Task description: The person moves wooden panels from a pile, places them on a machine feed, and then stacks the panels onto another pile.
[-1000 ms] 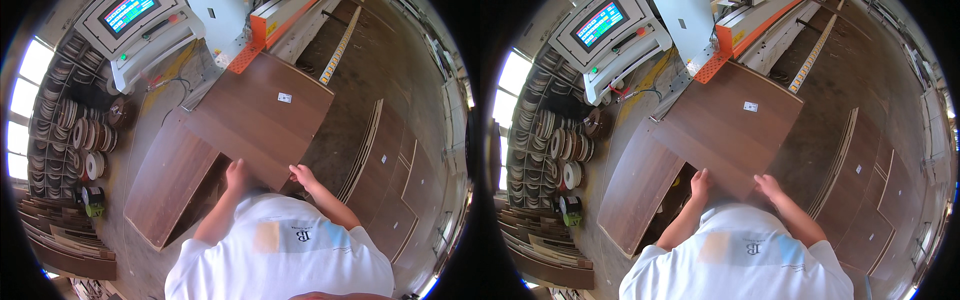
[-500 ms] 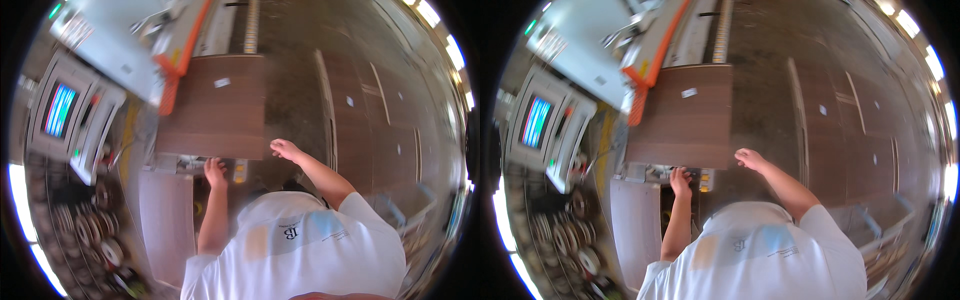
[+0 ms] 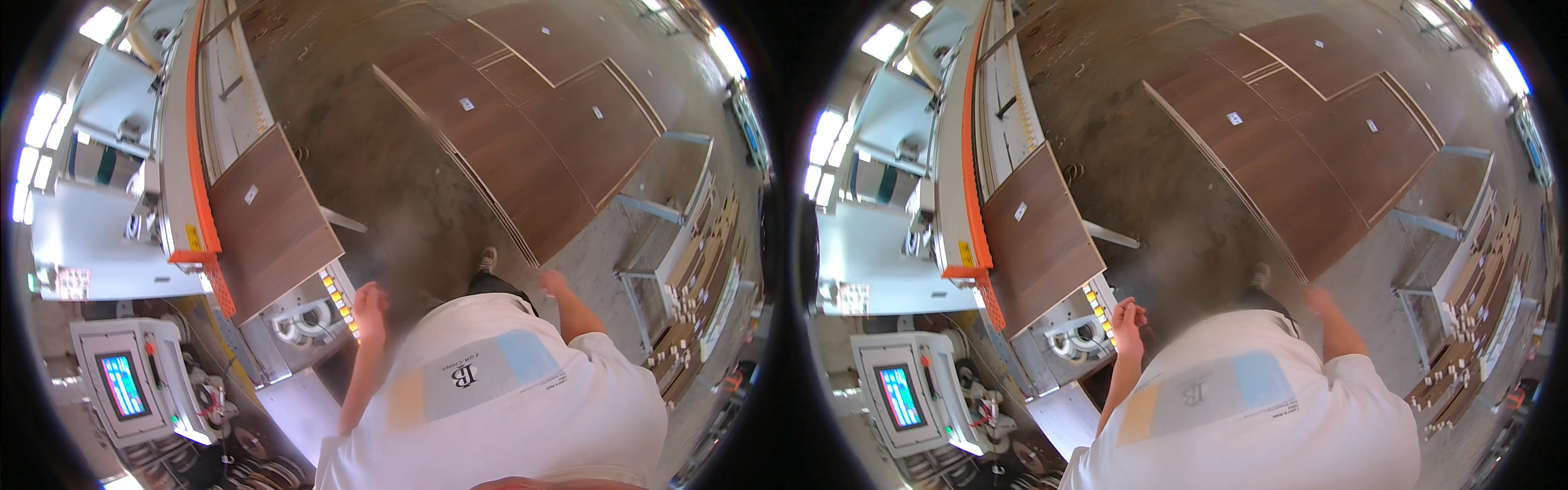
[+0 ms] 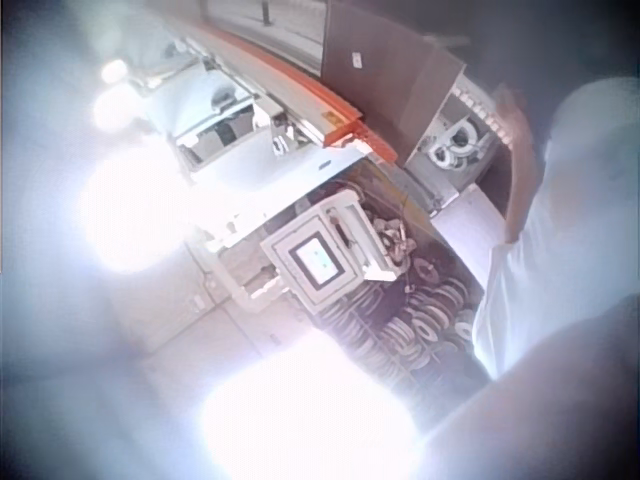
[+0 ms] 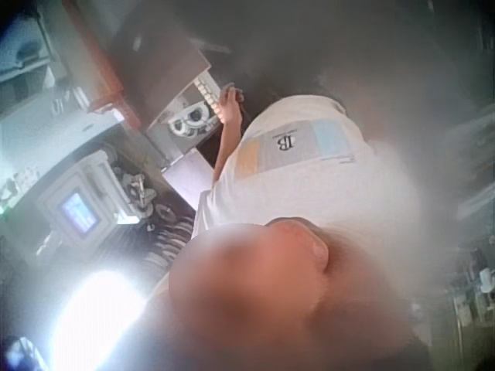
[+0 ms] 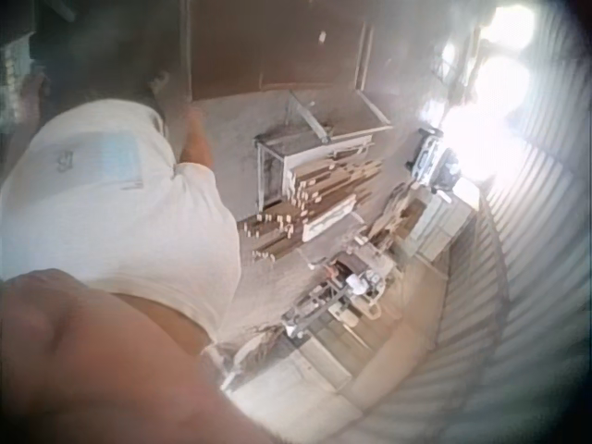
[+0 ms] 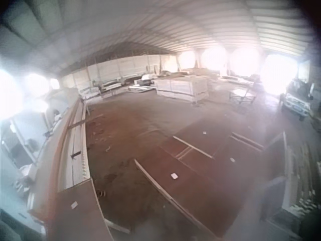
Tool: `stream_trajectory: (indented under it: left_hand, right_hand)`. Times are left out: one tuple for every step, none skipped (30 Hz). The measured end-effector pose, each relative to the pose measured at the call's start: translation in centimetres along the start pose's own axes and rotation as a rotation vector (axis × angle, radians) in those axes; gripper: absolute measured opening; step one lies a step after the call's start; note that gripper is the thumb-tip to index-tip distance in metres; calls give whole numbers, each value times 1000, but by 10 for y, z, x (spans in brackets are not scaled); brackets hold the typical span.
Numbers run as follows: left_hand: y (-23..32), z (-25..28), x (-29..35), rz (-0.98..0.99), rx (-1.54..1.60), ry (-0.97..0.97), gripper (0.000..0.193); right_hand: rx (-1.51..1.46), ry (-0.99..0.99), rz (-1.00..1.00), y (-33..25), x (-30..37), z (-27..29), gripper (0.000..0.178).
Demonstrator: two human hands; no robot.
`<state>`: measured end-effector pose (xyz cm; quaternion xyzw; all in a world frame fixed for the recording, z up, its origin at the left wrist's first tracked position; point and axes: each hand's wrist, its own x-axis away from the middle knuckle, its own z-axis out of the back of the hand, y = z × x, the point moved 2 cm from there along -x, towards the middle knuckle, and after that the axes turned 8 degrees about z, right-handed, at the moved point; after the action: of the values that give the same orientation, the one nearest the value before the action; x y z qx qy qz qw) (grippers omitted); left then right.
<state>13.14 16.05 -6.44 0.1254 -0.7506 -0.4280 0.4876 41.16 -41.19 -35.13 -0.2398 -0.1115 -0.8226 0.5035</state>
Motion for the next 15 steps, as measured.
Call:
stream_trajectory:
  left_hand:
    - [3,-14,2,16,-63,-1,19]
    - [5,-25,8,38,-110,2,20]
    - [4,-36,10,35,-228,-16,23]
    - [0,-48,8,42,-342,-42,25]
    - [-3,-60,3,56,-457,-80,28]
    - [-4,-72,1,71,-533,-163,32]
    - [-6,-88,-8,75,-575,-238,32]
    - [-6,-104,-9,69,-628,-285,32]
    - [-4,-119,-11,65,-681,-332,33]
    - [-1,-131,-12,71,-721,-381,36]
    - [2,-144,-15,74,-766,-389,35]
    - [3,-154,-15,81,-792,-396,34]
    - [1,-162,-13,89,-808,-394,33]
    - [-2,-170,-15,98,-817,-384,33]
    - [-4,-176,-18,108,-828,-377,34]
  right_hand:
    - [-491,-105,-182,-16,-9,0,17]
    - [-1161,-69,-505,-28,-10,12,18]
    - [-1505,26,-848,-33,-2,18,20]
    - [-1579,91,-972,-39,0,21,24]
    - [-1569,156,-985,-39,-1,14,27]
    - [-1493,263,-909,-29,-5,-14,32]
    - [-1351,420,-792,-14,-4,-53,36]
    - [-1244,543,-677,-13,-14,-58,40]
    - [-1299,573,-753,-10,-23,-67,43]
    - [-1355,611,-829,-7,-34,-74,46]
    - [-1452,619,-990,-12,-51,-65,48]
    - [-1528,613,-1150,-11,-61,-47,51]
    - [-1618,541,-1120,-4,-70,-26,52]
    - [-1700,468,-1102,3,-74,-6,53]
    - [-1783,396,-1085,8,-76,11,55]
